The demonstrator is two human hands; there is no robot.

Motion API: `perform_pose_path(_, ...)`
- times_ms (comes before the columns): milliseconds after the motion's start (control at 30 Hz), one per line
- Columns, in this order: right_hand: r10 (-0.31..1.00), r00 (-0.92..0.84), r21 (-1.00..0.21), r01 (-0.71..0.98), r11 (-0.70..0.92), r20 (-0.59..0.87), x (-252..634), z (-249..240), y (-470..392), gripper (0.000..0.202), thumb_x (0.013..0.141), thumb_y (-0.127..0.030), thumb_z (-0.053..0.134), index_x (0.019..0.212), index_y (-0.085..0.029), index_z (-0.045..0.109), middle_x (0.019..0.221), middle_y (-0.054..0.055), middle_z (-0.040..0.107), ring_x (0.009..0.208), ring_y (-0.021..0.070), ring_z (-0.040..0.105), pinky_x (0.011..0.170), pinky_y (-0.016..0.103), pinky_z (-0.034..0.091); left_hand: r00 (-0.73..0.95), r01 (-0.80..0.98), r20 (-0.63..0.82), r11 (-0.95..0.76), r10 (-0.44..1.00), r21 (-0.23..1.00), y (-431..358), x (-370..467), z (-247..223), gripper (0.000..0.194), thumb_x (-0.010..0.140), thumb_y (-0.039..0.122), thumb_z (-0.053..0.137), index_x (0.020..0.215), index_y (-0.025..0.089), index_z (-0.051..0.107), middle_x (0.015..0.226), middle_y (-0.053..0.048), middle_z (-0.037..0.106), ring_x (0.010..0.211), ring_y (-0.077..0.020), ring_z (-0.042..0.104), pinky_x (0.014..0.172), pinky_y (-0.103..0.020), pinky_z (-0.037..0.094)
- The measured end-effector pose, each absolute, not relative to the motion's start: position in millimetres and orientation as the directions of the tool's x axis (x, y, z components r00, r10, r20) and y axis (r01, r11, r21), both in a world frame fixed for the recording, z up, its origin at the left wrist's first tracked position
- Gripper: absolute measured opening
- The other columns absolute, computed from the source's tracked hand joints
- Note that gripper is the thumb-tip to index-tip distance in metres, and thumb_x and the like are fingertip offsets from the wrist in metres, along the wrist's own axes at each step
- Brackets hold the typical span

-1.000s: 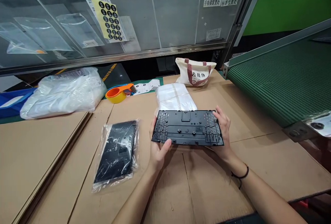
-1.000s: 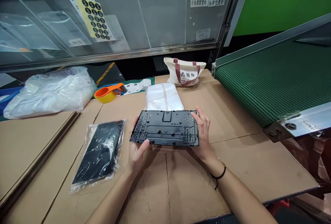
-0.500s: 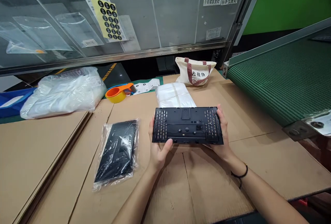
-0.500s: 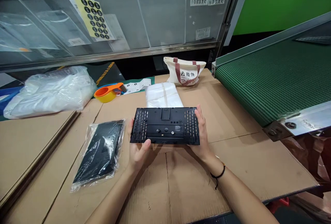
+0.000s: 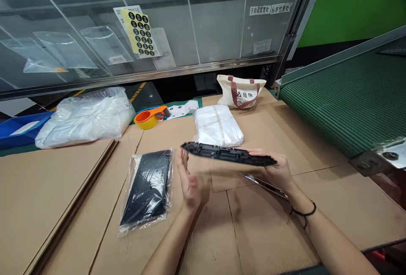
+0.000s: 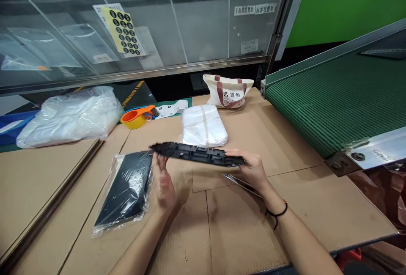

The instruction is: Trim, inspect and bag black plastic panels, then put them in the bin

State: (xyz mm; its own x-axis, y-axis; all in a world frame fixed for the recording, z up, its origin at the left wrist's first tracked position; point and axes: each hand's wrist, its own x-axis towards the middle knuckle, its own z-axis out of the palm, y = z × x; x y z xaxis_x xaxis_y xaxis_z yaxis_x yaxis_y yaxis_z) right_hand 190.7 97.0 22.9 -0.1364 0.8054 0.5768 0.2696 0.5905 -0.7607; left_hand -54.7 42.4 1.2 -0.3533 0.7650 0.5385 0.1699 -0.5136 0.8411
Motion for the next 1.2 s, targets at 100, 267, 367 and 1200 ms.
perform_pose_path(100,0.841,0.084,-0.821,0.287,0.494,0.535,201,22,99,0.023,0.083,-0.041,0.065,0.078,-0.019,0.075,0.078,0.006,0.076,0.068,0.0216,0.072,0.063,0.032,0.059,-0.276,0.461,0.559,-0.403,0.781,0.791,41,-56,11,0.055,0.093,0.035,0.052,0.144,0.025,0.036,0.149,-0.011,0.042,0.139,-0.0269,0.036,0.116,-0.047,0.027)
perform_pose_path(267,0.821,0.345,-0.887,0.258,0.382,0.454,225,15,98,0.040,0.072,-0.054,0.072,0.075,-0.014,0.071,0.069,0.007,0.073,0.057,0.0196,0.066,0.055,0.031,0.055,-0.024,0.672,0.667,-0.482,0.745,0.562,64,-54,47,0.038,0.091,0.014,0.044,0.127,0.022,0.055,0.130,-0.009,0.061,0.126,-0.0244,0.052,0.108,-0.046,0.039)
perform_pose_path(367,0.818,0.409,-0.912,0.238,0.333,0.405,231,6,96,0.044,0.069,-0.057,0.074,0.073,-0.013,0.070,0.066,0.006,0.070,0.056,0.0185,0.064,0.056,0.031,0.054,0.172,0.750,0.574,-0.485,0.800,0.451,101,-48,68,0.050,0.083,0.002,0.037,0.126,0.018,0.056,0.130,-0.012,0.060,0.130,-0.0271,0.048,0.106,-0.048,0.039)
perform_pose_path(1200,0.903,0.092,-0.880,0.288,0.379,0.419,197,18,65,0.037,0.085,-0.052,0.058,0.083,-0.016,0.068,0.074,0.008,0.072,0.061,0.0186,0.065,0.055,0.026,0.051,0.272,0.905,0.077,-0.282,0.959,0.319,205,-63,58,0.022,0.091,0.036,0.058,0.089,0.015,0.062,0.091,-0.003,0.063,0.084,-0.0164,0.060,0.078,-0.036,0.051)
